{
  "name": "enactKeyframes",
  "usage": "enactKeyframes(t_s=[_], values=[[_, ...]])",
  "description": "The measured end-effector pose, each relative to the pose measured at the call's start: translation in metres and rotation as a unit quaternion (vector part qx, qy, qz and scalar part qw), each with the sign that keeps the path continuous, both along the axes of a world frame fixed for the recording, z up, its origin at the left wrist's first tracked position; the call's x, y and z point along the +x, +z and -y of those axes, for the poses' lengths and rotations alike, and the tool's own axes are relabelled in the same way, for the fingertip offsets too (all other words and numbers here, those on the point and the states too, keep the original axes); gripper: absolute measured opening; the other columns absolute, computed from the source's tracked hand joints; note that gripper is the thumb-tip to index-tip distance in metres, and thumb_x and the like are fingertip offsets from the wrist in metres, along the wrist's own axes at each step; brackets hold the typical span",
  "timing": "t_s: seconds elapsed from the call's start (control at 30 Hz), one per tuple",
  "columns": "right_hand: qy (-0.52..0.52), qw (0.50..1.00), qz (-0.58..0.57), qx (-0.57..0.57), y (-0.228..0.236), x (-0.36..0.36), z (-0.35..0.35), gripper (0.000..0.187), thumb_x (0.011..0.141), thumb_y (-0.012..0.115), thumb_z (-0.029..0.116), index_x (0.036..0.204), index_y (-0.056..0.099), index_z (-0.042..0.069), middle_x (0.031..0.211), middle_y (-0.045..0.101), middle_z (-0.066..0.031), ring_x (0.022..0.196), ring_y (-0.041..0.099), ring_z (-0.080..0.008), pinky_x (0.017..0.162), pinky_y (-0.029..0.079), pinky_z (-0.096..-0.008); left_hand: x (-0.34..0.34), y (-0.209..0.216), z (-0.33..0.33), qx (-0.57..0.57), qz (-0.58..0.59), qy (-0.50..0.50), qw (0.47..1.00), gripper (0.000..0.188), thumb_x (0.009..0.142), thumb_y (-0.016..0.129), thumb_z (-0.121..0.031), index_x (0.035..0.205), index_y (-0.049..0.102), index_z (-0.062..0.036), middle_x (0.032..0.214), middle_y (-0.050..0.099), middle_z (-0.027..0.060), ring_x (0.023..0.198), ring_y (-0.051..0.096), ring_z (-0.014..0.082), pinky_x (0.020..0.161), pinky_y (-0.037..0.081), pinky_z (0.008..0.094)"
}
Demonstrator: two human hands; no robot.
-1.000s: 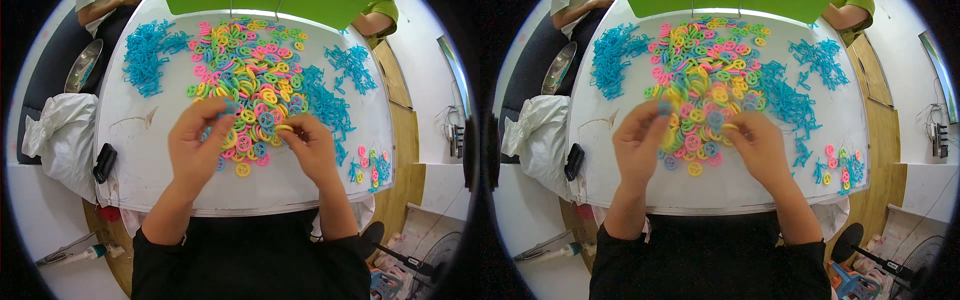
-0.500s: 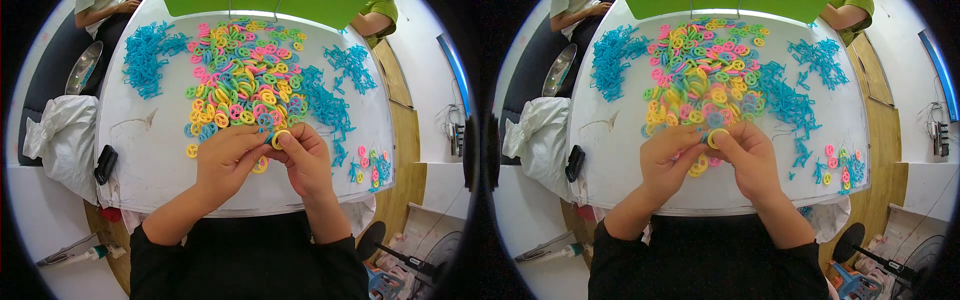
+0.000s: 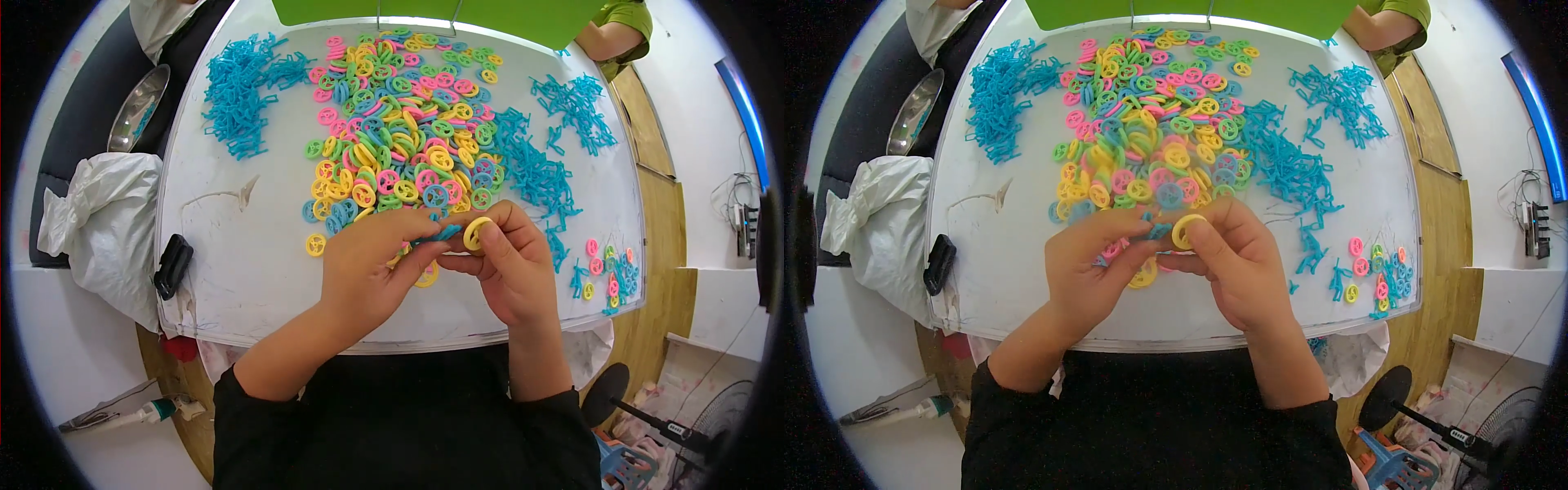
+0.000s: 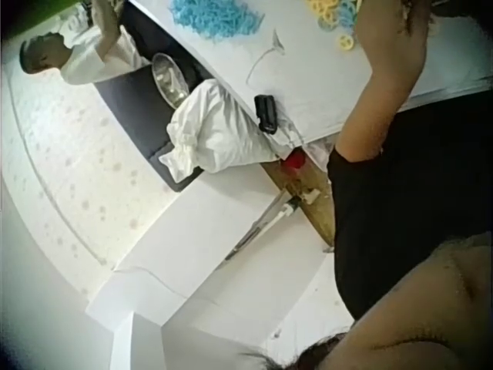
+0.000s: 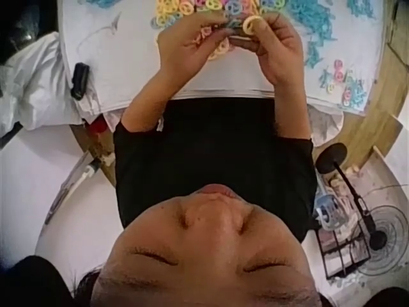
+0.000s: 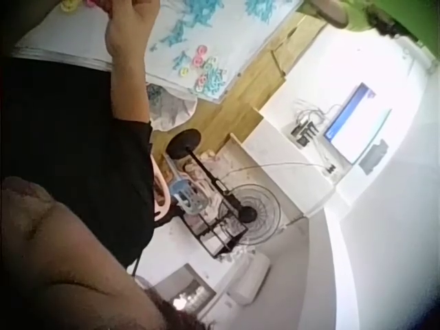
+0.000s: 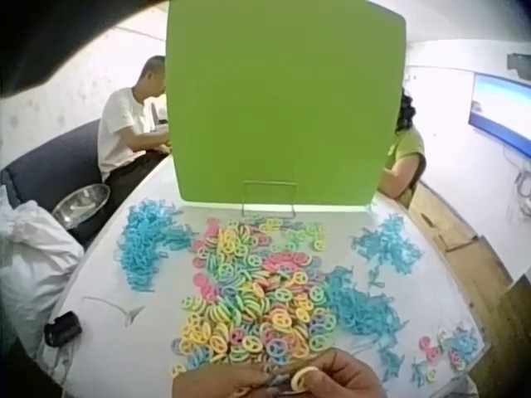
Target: Connecting colorful smiley-face plastic links together at a white table.
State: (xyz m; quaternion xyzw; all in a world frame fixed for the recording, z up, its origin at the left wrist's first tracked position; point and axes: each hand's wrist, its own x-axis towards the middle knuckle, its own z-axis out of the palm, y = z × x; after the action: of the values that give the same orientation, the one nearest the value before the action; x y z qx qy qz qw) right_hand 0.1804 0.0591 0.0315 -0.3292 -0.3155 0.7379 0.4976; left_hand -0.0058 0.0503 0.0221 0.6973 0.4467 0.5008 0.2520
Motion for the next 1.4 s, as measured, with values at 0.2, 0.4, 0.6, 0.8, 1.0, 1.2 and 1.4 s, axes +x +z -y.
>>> enactKeyframes(t_s=[0.2,0.4,0.6,0.8,1.0,1.2,1.4], values=[[-0.045,0.995,0.072,0.055,-0.011,-0.011,0.005,0.012,0.101,0.057,0.013,0.102,0.054,0.002,0.101,0.068,-0.0126,0.091,0.071,-0.0222,0.08,0.062,-0.0391,0.001,-0.007,-0.001,-0.02,0.042,-0.019,0.999,0.022,0.08,0.079,0.0,0.1,0.071,-0.0009,0.102,0.072,0.0143,0.089,0.071,0.0228,0.078,0.055,0.0313],[-0.071,0.997,0.033,0.021,-0.013,-0.013,0.008,0.01,0.1,0.059,0.012,0.1,0.055,0.003,0.098,0.068,-0.0095,0.086,0.071,-0.0191,0.076,0.062,-0.0354,0.002,-0.005,0.0,0.088,-0.05,0.003,0.995,0.021,0.076,0.079,-0.002,0.096,0.072,-0.0044,0.101,0.072,0.0149,0.085,0.071,0.0278,0.072,0.056,0.0332],[-0.03,0.981,0.17,0.087,-0.002,-0.001,0.001,0.013,0.098,0.06,0.009,0.107,0.059,-0.001,0.098,0.068,-0.0084,0.087,0.069,-0.0149,0.076,0.062,-0.0344,-0.002,-0.003,-0.004,0.114,-0.103,-0.011,0.988,0.027,0.075,0.08,-0.005,0.1,0.069,-0.0077,0.098,0.072,0.0119,0.083,0.071,0.027,0.069,0.056,0.0349],[0.005,0.941,0.271,0.204,-0.005,0.015,0.004,0.028,0.096,0.062,0.003,0.123,0.06,-0.002,0.1,0.067,-0.0089,0.085,0.064,-0.0123,0.074,0.052,-0.024,-0.007,0.006,-0.004,0.025,-0.091,-0.071,0.993,0.04,0.076,0.082,-0.01,0.111,0.062,-0.007,0.099,0.07,0.0099,0.085,0.071,0.0253,0.067,0.056,0.0342],[0.022,0.84,0.386,0.38,0.0,0.018,0.006,0.044,0.083,0.073,-0.001,0.126,0.063,-0.001,0.09,0.061,-0.0088,0.081,0.059,-0.0152,0.067,0.048,-0.0247,-0.009,0.001,0.002,-0.052,-0.042,-0.067,0.996,0.043,0.071,0.088,-0.015,0.11,0.072,-0.0077,0.111,0.065,0.0078,0.099,0.066,0.024,0.081,0.053,0.0349],[0.032,0.693,0.534,0.483,0.011,0.021,-0.001,0.04,0.086,0.072,0.001,0.125,0.064,0.0,0.081,0.062,-0.0057,0.07,0.059,-0.0132,0.065,0.052,-0.027,-0.003,-0.001,0.004,-0.059,-0.09,-0.038,0.993,0.039,0.072,0.087,-0.017,0.107,0.072,-0.0075,0.106,0.065,0.0076,0.097,0.065,0.0256,0.08,0.053,0.0352],[0.002,0.978,0.204,0.042,0.002,0.009,0.017,0.031,0.094,0.061,0.0,0.125,0.062,-0.002,0.093,0.065,-0.0046,0.078,0.065,-0.0096,0.07,0.056,-0.0247,0.0,-0.005,0.001,0.039,-0.138,-0.05,0.988,0.044,0.073,0.085,-0.014,0.11,0.064,-0.0082,0.097,0.069,0.0088,0.084,0.068,0.0289,0.069,0.054,0.0362]])
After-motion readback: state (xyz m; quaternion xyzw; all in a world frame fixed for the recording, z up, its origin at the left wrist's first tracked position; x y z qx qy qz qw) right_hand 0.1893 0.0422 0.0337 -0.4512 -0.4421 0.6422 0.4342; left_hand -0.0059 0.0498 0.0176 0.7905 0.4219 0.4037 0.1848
